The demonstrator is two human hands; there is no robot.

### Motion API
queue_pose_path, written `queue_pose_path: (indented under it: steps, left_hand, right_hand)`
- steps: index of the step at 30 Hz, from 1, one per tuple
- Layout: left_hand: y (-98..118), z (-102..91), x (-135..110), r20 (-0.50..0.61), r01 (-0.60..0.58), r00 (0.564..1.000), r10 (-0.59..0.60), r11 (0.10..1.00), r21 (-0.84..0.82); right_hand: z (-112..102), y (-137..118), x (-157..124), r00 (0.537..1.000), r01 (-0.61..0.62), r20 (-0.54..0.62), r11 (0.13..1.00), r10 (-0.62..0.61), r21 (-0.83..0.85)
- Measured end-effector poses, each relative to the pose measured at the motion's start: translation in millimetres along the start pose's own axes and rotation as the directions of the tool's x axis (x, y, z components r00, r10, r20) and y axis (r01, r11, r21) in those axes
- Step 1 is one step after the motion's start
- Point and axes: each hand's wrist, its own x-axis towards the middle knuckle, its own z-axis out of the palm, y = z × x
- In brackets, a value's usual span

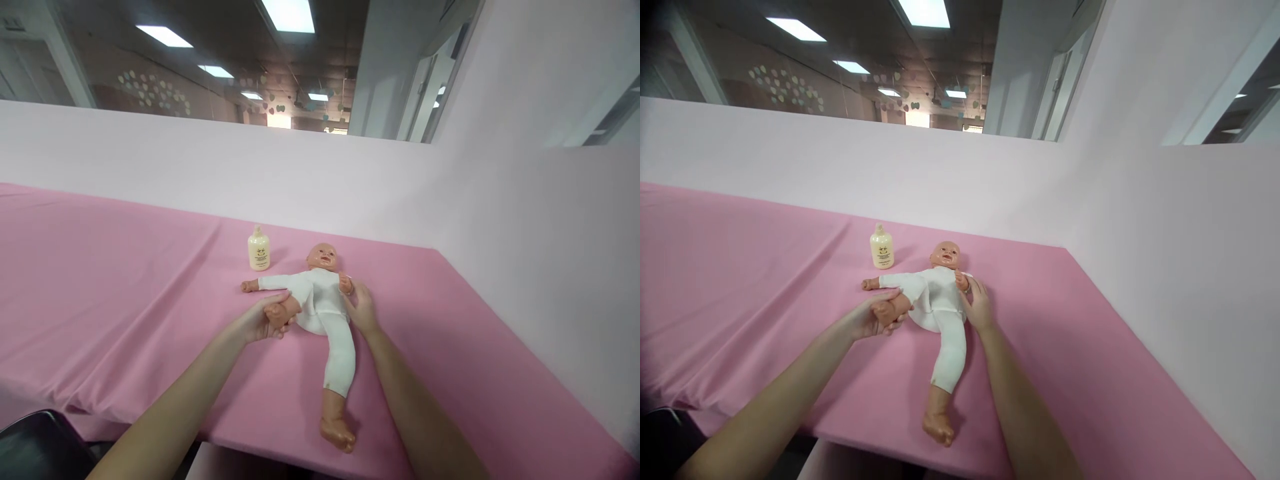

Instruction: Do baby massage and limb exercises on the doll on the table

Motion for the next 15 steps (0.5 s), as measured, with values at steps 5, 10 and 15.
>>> queue_pose_path:
  steps: [5,10,15]
  left_hand:
    - [9.1,7.2,38.1,-0.050,0.025,0.998,-0.027,0.999,-0.025]
    - [6.6,10.2,51.0,-0.054,0.042,0.998,-0.043,0.999,-0.028]
    - [-1.9,6.1,42.4,-0.064,0.001,0.998,0.001,1.000,0.028]
  right_hand:
    - [-3.2,-3.8,2.0,0.990,0.105,0.106,0.990,-0.094,-0.098]
    - [-2.9,-5.8,3.8,0.962,0.183,0.234,0.970,-0.143,-0.158]
    - [-2.1,-4.5,2.3,0.981,0.113,0.170,0.989,-0.095,-0.100]
